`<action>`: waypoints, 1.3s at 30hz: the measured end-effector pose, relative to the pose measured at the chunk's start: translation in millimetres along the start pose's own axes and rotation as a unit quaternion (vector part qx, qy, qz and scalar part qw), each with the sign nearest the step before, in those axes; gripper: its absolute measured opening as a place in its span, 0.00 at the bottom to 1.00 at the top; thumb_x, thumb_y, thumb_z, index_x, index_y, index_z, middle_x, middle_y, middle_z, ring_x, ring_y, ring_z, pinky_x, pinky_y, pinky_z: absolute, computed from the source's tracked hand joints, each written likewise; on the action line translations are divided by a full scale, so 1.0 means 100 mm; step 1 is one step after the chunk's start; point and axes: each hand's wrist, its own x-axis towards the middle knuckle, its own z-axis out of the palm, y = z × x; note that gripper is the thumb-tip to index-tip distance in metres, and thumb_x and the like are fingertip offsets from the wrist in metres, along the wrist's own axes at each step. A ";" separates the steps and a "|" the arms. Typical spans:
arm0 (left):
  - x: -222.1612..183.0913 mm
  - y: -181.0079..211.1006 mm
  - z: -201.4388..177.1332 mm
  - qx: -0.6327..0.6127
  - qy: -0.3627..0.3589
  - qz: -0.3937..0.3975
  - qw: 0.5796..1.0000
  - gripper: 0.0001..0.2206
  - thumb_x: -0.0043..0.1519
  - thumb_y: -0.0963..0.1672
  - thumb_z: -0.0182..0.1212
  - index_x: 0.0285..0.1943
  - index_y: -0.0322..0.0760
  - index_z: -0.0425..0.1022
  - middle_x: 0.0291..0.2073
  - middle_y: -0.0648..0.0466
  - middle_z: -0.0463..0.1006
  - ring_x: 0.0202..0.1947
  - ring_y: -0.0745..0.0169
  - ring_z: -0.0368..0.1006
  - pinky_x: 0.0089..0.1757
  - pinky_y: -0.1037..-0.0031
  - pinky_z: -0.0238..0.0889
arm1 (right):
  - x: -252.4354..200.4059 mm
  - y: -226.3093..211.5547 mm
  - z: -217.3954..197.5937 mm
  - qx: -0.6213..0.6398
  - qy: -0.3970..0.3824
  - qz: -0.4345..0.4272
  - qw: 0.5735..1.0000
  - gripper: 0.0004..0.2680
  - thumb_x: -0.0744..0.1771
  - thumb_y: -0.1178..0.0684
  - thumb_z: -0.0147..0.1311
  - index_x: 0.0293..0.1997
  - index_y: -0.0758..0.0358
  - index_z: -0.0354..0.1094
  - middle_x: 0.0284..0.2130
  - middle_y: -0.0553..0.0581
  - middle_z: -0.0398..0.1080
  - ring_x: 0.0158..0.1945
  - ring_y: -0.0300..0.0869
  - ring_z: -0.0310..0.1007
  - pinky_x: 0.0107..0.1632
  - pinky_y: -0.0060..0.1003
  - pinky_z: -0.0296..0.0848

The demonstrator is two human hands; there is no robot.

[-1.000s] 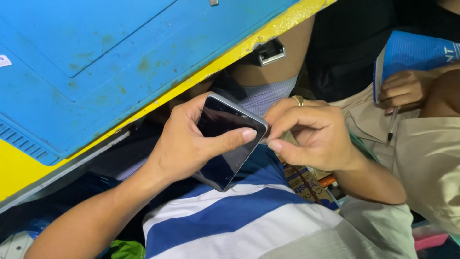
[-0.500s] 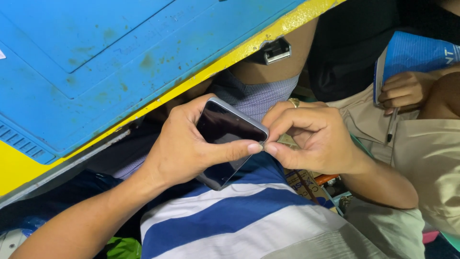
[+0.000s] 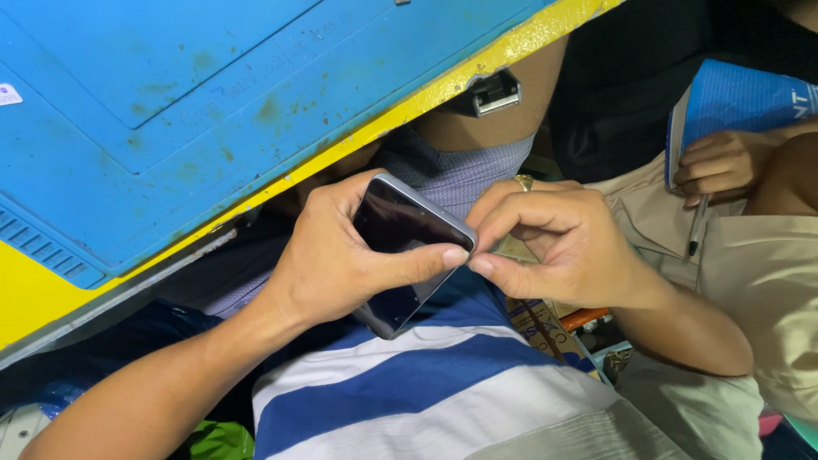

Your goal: Securing a mobile phone cover with rubber bands after applying adhesive to ensure proper bonding.

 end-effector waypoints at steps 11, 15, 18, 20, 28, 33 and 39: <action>0.01 -0.10 -0.03 0.000 -0.008 0.043 0.999 0.12 0.49 0.46 0.76 0.39 0.41 0.81 0.35 0.58 0.86 0.38 0.72 0.82 0.45 0.79 0.76 | 0.04 -0.12 0.00 -0.125 0.015 0.002 0.992 0.04 0.65 0.58 0.62 0.36 0.68 0.74 0.32 0.58 0.76 0.35 0.41 0.78 0.40 0.28 0.77; 0.04 -0.26 -0.05 -0.022 -0.027 0.036 0.999 0.14 0.48 0.46 0.77 0.39 0.41 0.79 0.36 0.58 0.85 0.37 0.74 0.78 0.43 0.80 0.74 | 0.05 -0.12 0.04 -0.098 0.023 -0.011 0.995 0.04 0.65 0.58 0.62 0.37 0.68 0.74 0.33 0.59 0.77 0.35 0.41 0.78 0.39 0.27 0.77; 0.10 -0.46 -0.11 -0.101 -0.100 0.075 0.987 0.13 0.53 0.48 0.74 0.37 0.40 0.76 0.31 0.62 0.74 0.32 0.77 0.69 0.35 0.83 0.63 | 0.10 -0.19 0.13 -0.101 0.059 -0.038 0.992 0.05 0.64 0.56 0.62 0.36 0.67 0.75 0.31 0.58 0.77 0.35 0.41 0.79 0.40 0.27 0.78; 0.13 -0.53 -0.08 -0.190 -0.161 0.066 0.966 0.17 0.52 0.49 0.76 0.38 0.39 0.72 0.30 0.59 0.76 0.29 0.76 0.69 0.32 0.84 0.61 | 0.16 -0.23 0.22 -0.080 0.071 -0.049 0.993 0.06 0.64 0.54 0.60 0.34 0.66 0.74 0.29 0.57 0.77 0.33 0.41 0.78 0.39 0.28 0.76; 0.17 -0.66 -0.03 -0.463 -0.338 0.024 0.819 0.26 0.53 0.50 0.81 0.40 0.36 0.62 0.21 0.47 0.73 0.16 0.45 0.72 0.19 0.70 0.64 | 0.26 -0.36 0.45 -0.083 0.123 -0.104 0.984 0.08 0.61 0.56 0.67 0.36 0.67 0.74 0.31 0.59 0.76 0.34 0.42 0.79 0.41 0.29 0.78; 0.18 -0.64 -0.06 -0.452 -0.388 0.062 0.801 0.25 0.57 0.51 0.78 0.44 0.36 0.64 0.19 0.46 0.71 0.17 0.45 0.72 0.23 0.70 0.66 | 0.27 -0.39 0.49 -0.092 0.127 -0.133 0.979 0.06 0.63 0.58 0.66 0.37 0.68 0.74 0.31 0.59 0.76 0.34 0.42 0.78 0.39 0.30 0.77; 0.22 -0.58 -0.10 -0.340 -0.317 0.119 0.877 0.27 0.49 0.57 0.80 0.36 0.40 0.69 0.35 0.51 0.76 0.38 0.63 0.74 0.45 0.75 0.66 | 0.28 -0.41 0.58 -0.105 0.147 -0.180 0.967 0.06 0.63 0.60 0.66 0.35 0.67 0.70 0.31 0.59 0.75 0.36 0.43 0.77 0.42 0.31 0.76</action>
